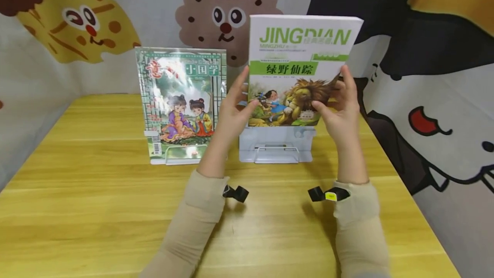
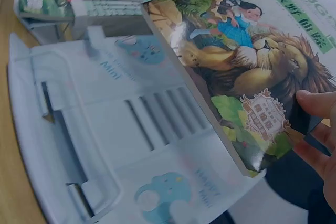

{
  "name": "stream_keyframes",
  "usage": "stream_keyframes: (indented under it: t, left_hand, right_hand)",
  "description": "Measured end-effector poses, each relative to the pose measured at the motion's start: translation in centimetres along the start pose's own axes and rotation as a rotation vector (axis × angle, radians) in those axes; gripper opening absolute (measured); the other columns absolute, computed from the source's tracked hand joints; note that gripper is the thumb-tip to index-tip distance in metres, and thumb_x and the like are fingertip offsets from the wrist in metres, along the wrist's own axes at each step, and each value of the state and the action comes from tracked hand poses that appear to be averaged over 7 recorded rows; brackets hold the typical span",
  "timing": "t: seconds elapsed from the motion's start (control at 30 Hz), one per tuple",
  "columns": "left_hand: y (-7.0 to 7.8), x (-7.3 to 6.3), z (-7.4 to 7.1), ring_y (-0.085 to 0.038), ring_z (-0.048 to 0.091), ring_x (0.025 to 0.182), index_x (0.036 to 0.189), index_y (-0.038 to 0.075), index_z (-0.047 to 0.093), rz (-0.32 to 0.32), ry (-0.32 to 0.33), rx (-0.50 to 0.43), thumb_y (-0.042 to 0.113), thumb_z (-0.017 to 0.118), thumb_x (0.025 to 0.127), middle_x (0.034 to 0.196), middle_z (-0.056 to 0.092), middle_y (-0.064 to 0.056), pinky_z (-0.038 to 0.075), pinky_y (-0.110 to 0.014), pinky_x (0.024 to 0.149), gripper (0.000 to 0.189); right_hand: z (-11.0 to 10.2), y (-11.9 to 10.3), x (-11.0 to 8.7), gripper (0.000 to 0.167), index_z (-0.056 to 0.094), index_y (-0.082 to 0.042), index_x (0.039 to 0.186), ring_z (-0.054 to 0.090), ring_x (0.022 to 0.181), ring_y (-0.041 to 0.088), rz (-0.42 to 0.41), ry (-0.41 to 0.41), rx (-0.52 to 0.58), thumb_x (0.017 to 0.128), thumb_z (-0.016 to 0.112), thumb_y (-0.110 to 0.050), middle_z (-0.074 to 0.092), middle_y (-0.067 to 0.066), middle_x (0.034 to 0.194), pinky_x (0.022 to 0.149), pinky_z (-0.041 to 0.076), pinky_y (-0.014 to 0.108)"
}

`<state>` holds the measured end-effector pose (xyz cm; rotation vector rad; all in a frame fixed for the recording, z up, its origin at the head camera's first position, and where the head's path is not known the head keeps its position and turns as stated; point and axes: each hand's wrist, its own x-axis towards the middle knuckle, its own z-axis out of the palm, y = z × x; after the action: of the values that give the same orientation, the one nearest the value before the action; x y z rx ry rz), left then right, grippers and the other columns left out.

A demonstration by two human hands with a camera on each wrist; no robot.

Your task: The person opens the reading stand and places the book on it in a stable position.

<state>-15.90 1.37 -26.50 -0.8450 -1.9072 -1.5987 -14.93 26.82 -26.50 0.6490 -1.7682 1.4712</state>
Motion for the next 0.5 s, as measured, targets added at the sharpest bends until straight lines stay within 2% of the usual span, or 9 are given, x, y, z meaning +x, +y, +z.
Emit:
stream_keyframes:
  t: [0.1, 0.17, 0.33, 0.5]
  left_hand:
    - [-0.7, 0.1, -0.1, -0.019, 0.057, 0.09, 0.15, 0.02, 0.032, -0.001, 0.007, 0.008, 0.0, 0.063, 0.09, 0.11, 0.059, -0.011, 0.053, -0.025, 0.07, 0.071]
    - [-1.2, 0.2, -0.2, -0.02, 0.057, 0.09, 0.15, 0.019, 0.033, -0.001, 0.013, 0.014, 0.0, 0.063, 0.09, 0.103, 0.059, -0.011, 0.052, -0.025, 0.074, 0.069]
    - [-2.5, 0.2, -0.1, -0.02, 0.056, 0.086, 0.15, 0.018, 0.034, -0.013, 0.018, 0.019, 0.002, 0.061, 0.092, 0.101, 0.057, -0.01, 0.052, -0.025, 0.074, 0.066]
    - [-3.3, 0.1, 0.1, -0.021, 0.055, 0.083, 0.149, 0.019, 0.035, -0.06, 0.022, 0.004, -0.002, 0.061, 0.091, 0.096, 0.056, -0.011, 0.052, -0.025, 0.075, 0.067]
  right_hand:
    - [0.3, 0.9, 0.1, 0.088, 0.026, -0.013, 0.152, 0.057, 0.099, 0.017, 0.001, -0.003, -0.098, 0.08, 0.067, 0.015, 0.055, 0.008, 0.122, 0.075, 0.045, 0.023]
    - [0.5, 1.5, 0.1, 0.088, 0.025, -0.014, 0.152, 0.058, 0.098, 0.016, 0.003, -0.008, -0.132, 0.08, 0.068, 0.013, 0.055, 0.007, 0.122, 0.075, 0.046, 0.022]
    - [1.1, 2.7, -0.1, 0.09, 0.024, -0.015, 0.152, 0.058, 0.097, 0.013, 0.062, 0.003, -0.144, 0.08, 0.069, 0.013, 0.055, 0.005, 0.123, 0.074, 0.046, 0.021]
    - [1.3, 3.4, -0.5, 0.089, 0.024, -0.017, 0.153, 0.056, 0.098, 0.011, 0.091, 0.002, -0.186, 0.081, 0.068, 0.012, 0.054, -0.007, 0.12, 0.074, 0.046, 0.021]
